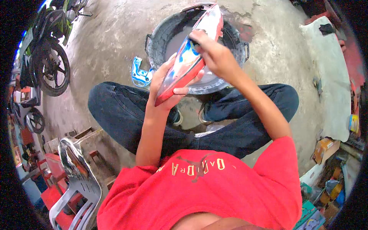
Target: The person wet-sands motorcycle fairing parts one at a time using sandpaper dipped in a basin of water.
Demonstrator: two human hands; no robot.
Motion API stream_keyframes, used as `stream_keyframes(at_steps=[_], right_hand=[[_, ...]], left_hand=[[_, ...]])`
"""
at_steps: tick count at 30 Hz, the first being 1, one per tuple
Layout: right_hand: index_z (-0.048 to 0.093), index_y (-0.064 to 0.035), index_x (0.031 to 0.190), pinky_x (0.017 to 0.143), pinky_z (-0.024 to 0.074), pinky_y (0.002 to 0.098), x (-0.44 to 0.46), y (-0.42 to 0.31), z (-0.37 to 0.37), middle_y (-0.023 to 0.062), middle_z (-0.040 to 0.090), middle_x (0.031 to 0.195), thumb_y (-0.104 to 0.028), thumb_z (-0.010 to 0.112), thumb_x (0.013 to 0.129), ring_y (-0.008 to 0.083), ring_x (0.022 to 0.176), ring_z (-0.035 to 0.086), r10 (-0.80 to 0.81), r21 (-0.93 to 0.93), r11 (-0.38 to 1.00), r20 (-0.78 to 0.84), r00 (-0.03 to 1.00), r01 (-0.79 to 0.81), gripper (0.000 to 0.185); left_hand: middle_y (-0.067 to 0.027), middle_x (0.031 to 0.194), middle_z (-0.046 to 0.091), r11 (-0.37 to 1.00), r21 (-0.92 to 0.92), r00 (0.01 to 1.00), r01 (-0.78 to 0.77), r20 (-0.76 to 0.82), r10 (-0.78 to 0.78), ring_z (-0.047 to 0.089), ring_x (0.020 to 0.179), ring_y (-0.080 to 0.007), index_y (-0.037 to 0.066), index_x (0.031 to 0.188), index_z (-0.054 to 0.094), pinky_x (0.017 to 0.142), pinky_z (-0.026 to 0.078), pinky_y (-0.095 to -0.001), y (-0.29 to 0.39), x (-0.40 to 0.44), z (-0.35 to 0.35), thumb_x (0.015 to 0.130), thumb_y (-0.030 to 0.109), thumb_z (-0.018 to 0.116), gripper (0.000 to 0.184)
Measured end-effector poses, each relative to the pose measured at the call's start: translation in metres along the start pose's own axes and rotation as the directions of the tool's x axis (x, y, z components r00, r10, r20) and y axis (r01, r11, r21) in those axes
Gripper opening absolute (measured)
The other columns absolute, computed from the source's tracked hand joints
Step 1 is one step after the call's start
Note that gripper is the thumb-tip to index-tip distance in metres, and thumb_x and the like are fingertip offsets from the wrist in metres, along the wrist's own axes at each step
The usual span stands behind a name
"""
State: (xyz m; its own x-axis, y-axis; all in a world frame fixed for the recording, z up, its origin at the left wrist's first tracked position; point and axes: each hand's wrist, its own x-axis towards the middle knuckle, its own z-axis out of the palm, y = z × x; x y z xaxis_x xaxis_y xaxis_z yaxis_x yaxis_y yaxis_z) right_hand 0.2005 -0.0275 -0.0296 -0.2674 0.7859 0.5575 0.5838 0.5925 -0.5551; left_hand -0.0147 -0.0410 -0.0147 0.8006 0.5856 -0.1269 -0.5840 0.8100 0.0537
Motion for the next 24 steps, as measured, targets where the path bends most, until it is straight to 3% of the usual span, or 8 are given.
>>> stream_keyframes(at_steps=[2,5,8,10,12,14,17,24], right_hand=[[0.054,-0.0074,0.139,0.104,0.0476,0.0386,0.003,-0.012,-0.006,0.0207,0.055,0.141,0.001,0.054,0.094,0.0356,0.124,0.060,-0.124,0.004,0.992,0.076,0.989,0.124,0.045],[0.054,-0.0085,0.138,0.094,0.0527,0.0367,0.009,0.023,-0.006,0.0249,0.061,0.129,-0.002,0.052,0.097,0.0333,0.109,0.068,0.131,0.021,0.991,-0.016,0.991,-0.131,0.042],[0.056,-0.0084,0.137,0.099,0.0502,0.0377,0.019,0.009,-0.017,0.0272,0.060,0.128,-0.009,0.053,0.102,0.0338,0.117,0.065,0.519,0.016,0.852,0.099,0.849,-0.523,0.036],[0.056,-0.0068,0.138,0.107,0.0452,0.0387,0.005,-0.005,0.000,0.0242,0.059,0.135,-0.007,0.054,0.100,0.0351,0.127,0.058,0.046,0.031,0.998,0.016,0.999,-0.047,0.038],[0.056,-0.0032,0.138,0.114,0.0386,0.0405,0.000,-0.028,-0.003,0.0204,0.057,0.141,-0.003,0.055,0.097,0.0347,0.135,0.052,-0.143,0.029,0.990,0.153,0.978,0.140,0.041],[0.054,-0.0060,0.140,0.111,0.0428,0.0430,0.002,0.000,-0.001,0.0208,0.056,0.140,-0.005,0.054,0.095,0.0344,0.133,0.053,-0.214,-0.052,0.974,0.132,0.968,0.222,0.045],[0.055,-0.0065,0.137,0.101,0.0494,0.0414,0.018,0.026,-0.013,0.0238,0.058,0.134,-0.010,0.053,0.098,0.0368,0.122,0.061,0.362,-0.001,0.932,0.049,0.931,-0.363,0.039],[0.057,-0.0071,0.137,0.109,0.0446,0.0371,0.004,-0.019,-0.003,0.0216,0.059,0.136,-0.002,0.056,0.097,0.0332,0.130,0.056,-0.215,0.008,0.976,0.145,0.966,0.216,0.040]], left_hand=[[-0.0231,0.141,0.047,0.997,-0.071,0.998,0.007,0.055,-0.003,0.055,0.115,-0.0408,0.007,0.147,0.037,0.045,0.054,-0.0278,-0.004,-0.002,-0.005,0.106,0.027,0.043,0.046],[-0.0210,0.141,0.044,0.993,-0.116,0.999,0.031,0.032,-0.028,0.052,0.103,-0.0300,0.006,0.147,0.035,0.044,0.052,-0.0257,-0.007,0.001,-0.007,0.104,0.032,0.047,0.052],[-0.0210,0.142,0.044,0.986,-0.161,0.999,0.035,0.027,-0.031,0.051,0.097,-0.0256,0.004,0.148,0.034,0.042,0.051,-0.0249,-0.007,0.000,-0.001,0.103,0.035,0.048,0.056],[-0.0216,0.141,0.044,0.980,-0.197,0.998,0.035,0.057,-0.024,0.051,0.096,-0.0251,0.002,0.147,0.034,0.042,0.050,-0.0246,-0.005,-0.001,0.000,0.103,0.035,0.049,0.057],[-0.0222,0.141,0.045,0.989,-0.151,0.999,0.007,0.046,0.000,0.051,0.094,-0.0242,0.000,0.146,0.034,0.042,0.050,-0.0240,-0.002,-0.003,-0.002,0.102,0.035,0.049,0.058],[-0.0226,0.140,0.045,0.989,-0.146,0.999,0.000,0.038,0.005,0.050,0.093,-0.0235,-0.001,0.145,0.035,0.041,0.049,-0.0236,-0.003,-0.006,-0.003,0.102,0.035,0.049,0.058],[-0.0219,0.138,0.047,0.989,-0.145,0.999,0.023,0.033,-0.018,0.050,0.091,-0.0227,-0.002,0.144,0.036,0.042,0.048,-0.0232,-0.004,-0.003,0.001,0.102,0.035,0.050,0.058],[-0.0185,0.131,0.051,0.993,-0.114,0.999,0.002,0.049,0.004,0.051,0.091,-0.0245,0.002,0.139,0.041,0.043,0.046,-0.0241,-0.001,-0.004,-0.006,0.101,0.033,0.050,0.050]])
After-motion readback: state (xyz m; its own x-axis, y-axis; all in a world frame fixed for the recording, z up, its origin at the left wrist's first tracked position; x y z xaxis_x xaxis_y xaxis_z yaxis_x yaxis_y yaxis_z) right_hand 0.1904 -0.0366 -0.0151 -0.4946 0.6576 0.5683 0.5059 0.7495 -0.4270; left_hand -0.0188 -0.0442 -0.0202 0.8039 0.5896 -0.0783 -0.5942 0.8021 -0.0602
